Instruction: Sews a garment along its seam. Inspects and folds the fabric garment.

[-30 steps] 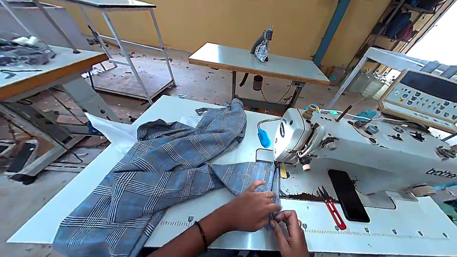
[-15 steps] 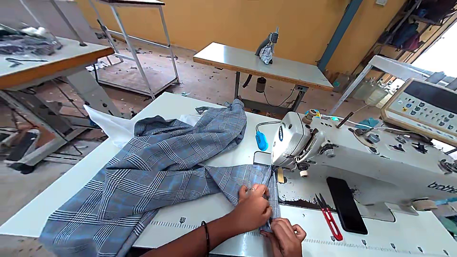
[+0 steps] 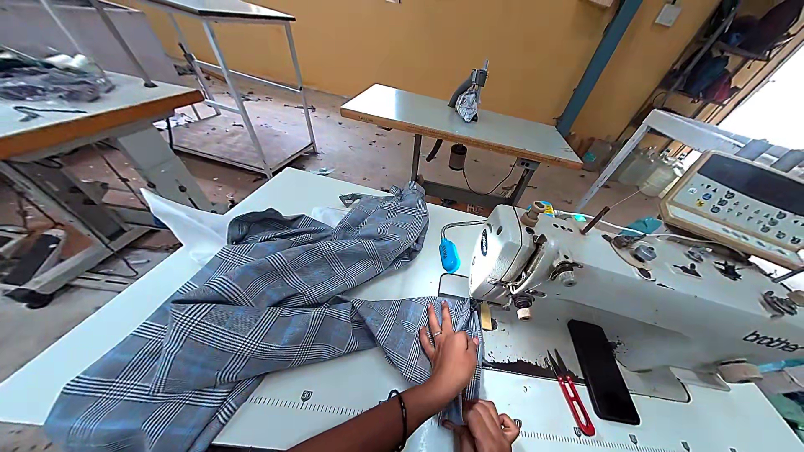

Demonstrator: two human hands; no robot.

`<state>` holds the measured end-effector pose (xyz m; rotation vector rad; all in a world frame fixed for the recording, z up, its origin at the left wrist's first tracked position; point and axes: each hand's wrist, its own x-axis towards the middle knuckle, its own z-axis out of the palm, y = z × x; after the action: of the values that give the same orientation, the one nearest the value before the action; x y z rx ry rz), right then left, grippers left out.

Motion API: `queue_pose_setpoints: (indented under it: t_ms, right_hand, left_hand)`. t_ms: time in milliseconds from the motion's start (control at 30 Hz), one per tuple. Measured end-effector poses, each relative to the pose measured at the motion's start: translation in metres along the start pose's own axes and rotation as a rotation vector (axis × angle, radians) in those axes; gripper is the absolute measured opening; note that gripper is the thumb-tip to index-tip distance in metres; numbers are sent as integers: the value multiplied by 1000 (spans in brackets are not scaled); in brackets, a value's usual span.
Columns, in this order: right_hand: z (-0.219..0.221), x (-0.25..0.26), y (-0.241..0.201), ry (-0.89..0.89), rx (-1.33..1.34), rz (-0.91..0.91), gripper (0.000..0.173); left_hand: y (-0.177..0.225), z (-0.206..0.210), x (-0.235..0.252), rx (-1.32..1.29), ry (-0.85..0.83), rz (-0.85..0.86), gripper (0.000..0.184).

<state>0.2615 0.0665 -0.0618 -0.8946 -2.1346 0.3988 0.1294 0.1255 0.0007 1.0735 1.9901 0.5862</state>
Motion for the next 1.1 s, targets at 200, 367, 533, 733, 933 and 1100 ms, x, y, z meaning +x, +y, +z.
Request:
queue_pose_setpoints:
  t_ms: [200,367,533,733,933,1100]
  right_hand:
    - [-1,0,-2,-7,53,81,12]
    - [-1,2,-9,-1,-12,121,20]
    - [-8,0,-17,-42,-52,176,20]
    - [-12,4,-20,-102,-11,261,21]
    - [-6,10,-12,-70,40,288,20]
    - [2,22,-3,-30,66,291,17]
  left_hand:
    - [4,2,31,117,122,14,29]
    - [-18,16,22,287,334,267,27]
    - [-36,-5,-13,369,69,575,30]
    - [-62,-12,-5,302,110,827,24]
    - [-67,-14,8,311,164,873,26]
    - [-67,-20,25,326,153,880,30]
